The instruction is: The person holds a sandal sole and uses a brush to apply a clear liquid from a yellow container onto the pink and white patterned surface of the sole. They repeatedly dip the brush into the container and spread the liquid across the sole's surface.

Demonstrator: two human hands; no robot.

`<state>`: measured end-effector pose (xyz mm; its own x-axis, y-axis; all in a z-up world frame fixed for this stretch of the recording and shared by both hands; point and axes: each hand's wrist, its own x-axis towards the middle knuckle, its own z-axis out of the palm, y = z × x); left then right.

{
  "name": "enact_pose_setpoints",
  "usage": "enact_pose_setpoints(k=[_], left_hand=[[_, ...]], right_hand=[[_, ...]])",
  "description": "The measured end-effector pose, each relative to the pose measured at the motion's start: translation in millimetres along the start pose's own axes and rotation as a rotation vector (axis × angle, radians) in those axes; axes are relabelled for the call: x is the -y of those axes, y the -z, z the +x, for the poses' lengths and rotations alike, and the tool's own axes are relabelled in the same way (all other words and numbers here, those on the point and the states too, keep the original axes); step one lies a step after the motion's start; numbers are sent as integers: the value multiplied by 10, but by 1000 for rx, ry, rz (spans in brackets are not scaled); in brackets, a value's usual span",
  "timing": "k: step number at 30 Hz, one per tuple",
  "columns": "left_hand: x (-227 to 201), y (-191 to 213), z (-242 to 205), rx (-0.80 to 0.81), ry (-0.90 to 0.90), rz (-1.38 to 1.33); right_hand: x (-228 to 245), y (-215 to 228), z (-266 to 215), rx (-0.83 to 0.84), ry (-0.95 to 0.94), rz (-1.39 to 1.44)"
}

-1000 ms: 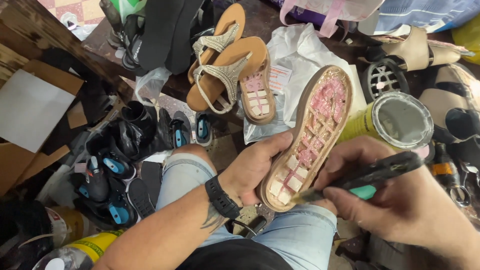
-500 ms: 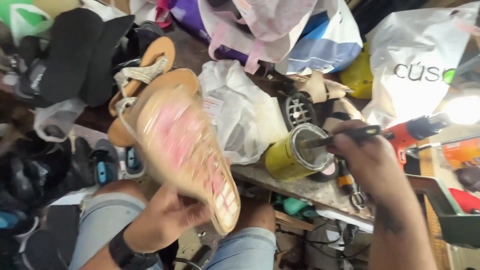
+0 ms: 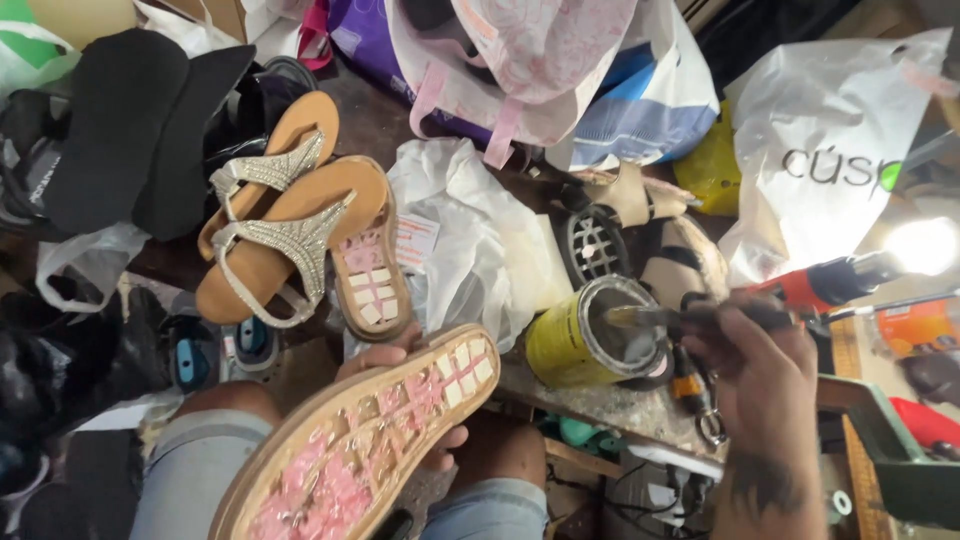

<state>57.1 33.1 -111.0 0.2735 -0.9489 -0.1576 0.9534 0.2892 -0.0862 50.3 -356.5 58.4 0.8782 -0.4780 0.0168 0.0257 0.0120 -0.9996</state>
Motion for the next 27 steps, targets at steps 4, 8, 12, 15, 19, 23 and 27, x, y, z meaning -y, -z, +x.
enact_pose_setpoints(k=[4, 8, 12, 15, 19, 23, 27], left_hand=[[-9, 50, -80, 54, 303, -128], [530, -669, -218, 178, -137, -193], [801, -778, -195, 379, -636, 66], [855, -809, -112, 372, -708, 54], [884, -791, -132, 418, -715, -72], [866, -713, -120, 279, -536, -127], [893, -774, -129, 224, -519, -88]], right_hand=[[-311, 84, -103, -163, -143, 458], [-241, -300, -321, -373, -234, 672], [-269, -420, -228, -523, -207, 717], [-570, 1, -95, -308, -209, 679], [-406, -65, -300, -188, -217, 665], [-130, -352, -427, -395, -157, 570], [291, -680, -721, -527, -34, 634]])
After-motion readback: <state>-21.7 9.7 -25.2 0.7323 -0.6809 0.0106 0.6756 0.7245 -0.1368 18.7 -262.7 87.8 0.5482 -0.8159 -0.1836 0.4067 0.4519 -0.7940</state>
